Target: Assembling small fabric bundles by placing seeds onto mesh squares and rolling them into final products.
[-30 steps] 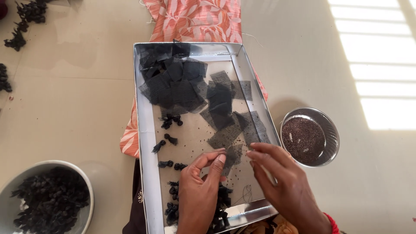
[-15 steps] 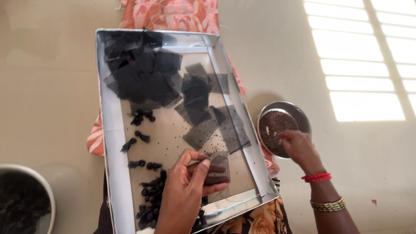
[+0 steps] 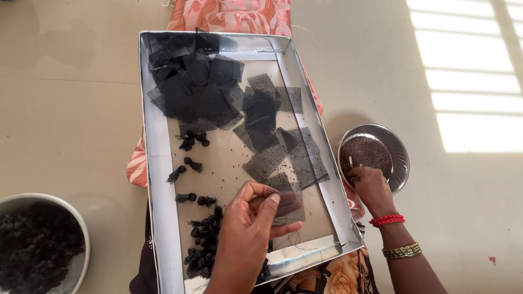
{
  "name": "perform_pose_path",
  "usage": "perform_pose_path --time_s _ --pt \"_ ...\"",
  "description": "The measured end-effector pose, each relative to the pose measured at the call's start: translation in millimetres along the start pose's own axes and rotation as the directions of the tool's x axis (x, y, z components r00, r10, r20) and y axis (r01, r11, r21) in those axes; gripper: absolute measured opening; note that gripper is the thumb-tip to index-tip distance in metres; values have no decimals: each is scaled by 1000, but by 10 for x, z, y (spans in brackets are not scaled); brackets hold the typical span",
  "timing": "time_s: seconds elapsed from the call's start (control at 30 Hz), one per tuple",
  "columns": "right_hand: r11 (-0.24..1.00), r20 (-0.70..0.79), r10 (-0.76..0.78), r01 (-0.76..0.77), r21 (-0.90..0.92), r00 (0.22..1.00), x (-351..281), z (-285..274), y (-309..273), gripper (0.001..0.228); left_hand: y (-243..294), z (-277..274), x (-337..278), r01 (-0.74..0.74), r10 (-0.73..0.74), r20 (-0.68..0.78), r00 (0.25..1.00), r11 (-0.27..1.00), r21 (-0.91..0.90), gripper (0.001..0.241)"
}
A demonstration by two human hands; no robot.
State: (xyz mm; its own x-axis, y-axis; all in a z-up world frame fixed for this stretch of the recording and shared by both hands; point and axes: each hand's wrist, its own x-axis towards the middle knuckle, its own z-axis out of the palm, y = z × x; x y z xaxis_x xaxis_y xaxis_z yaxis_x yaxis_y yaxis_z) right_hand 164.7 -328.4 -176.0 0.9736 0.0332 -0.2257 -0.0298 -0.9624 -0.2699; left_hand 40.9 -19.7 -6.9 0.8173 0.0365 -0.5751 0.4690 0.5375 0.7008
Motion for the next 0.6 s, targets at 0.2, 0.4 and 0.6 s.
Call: perform_pose_path --time_s 0.2,0.4,0.6 --pt "952 22 100 -102 289 995 9 -122 70 22 26 11 -39 80 -81 5 997 997 16 32" --pt "490 257 125 -284 824 958 66 -139 489 25 -179 -47 -4 -31 4 122 993 973 227 35" --pt "339 272 67 -278 899 960 -174 -883 42 20 -140 8 -39 24 -41 58 998 964 265 29"
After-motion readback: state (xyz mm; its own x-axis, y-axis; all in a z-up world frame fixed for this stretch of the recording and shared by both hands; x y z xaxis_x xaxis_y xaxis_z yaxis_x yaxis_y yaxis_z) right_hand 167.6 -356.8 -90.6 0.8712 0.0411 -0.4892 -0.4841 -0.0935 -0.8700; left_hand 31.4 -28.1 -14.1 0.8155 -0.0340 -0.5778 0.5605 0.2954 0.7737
